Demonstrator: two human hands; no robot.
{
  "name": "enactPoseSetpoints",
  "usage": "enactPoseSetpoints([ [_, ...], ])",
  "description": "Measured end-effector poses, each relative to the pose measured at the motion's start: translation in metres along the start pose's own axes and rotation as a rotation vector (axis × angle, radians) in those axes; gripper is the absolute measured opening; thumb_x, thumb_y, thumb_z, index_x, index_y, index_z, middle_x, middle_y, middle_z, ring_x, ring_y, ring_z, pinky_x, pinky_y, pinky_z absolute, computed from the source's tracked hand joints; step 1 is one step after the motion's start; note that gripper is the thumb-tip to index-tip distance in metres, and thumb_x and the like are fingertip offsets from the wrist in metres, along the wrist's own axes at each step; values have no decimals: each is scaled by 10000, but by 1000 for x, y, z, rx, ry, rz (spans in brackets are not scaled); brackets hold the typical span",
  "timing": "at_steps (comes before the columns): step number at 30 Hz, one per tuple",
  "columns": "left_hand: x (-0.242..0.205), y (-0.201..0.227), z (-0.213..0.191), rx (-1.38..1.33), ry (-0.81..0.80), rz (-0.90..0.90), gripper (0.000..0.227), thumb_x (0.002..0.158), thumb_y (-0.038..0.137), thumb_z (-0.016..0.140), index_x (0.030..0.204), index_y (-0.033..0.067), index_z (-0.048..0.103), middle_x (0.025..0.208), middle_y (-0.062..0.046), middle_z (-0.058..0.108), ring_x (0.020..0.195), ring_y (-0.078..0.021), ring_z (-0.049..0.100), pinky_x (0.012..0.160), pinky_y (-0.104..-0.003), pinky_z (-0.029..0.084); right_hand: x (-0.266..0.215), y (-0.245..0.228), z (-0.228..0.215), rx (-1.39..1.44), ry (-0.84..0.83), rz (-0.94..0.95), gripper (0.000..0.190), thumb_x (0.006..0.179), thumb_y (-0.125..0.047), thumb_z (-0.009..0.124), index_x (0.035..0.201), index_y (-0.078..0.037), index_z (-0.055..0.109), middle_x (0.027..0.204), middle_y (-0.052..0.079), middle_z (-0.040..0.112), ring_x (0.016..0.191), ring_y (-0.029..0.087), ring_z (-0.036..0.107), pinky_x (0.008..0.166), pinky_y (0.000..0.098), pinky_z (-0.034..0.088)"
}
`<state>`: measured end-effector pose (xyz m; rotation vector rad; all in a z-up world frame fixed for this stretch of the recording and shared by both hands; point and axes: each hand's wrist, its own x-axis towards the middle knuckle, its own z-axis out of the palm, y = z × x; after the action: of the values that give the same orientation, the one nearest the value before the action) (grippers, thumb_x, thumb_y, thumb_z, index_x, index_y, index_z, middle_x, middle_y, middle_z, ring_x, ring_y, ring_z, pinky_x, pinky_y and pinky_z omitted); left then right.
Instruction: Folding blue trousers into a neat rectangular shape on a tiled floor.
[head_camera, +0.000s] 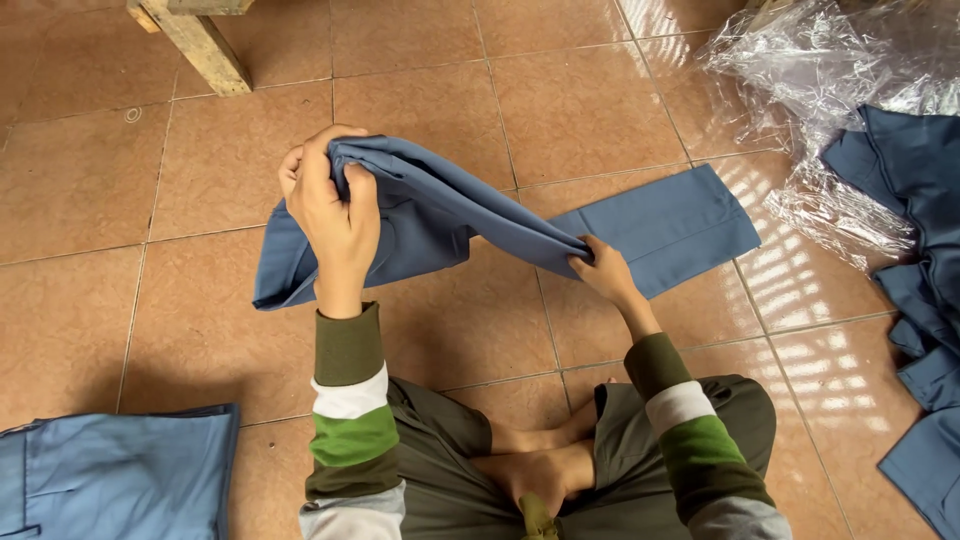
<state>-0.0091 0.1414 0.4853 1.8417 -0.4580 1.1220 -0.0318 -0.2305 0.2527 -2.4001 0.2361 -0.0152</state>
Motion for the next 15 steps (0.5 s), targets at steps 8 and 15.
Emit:
enactPoseSetpoints([
  [8,5,-14,-25,109,81,-89,236,1053,101,472,1262,134,575,1086,-77,679,992,-267,596,1020,-354,335,11,98,23,91,128,174,331,973,-298,590,1234,-111,672,1129,224,702,1109,459,634,928,567,486],
  [15,-43,-128,-29,65,394,-355,448,1094,-44,563,1523,4,443,1533,-271,439,1455,-352,373,1239,-481,274,13,27,-98,-243,879,-295,157,983,-28,658,1138,-50,665,936,231,637,895,495,619,799,580,467],
])
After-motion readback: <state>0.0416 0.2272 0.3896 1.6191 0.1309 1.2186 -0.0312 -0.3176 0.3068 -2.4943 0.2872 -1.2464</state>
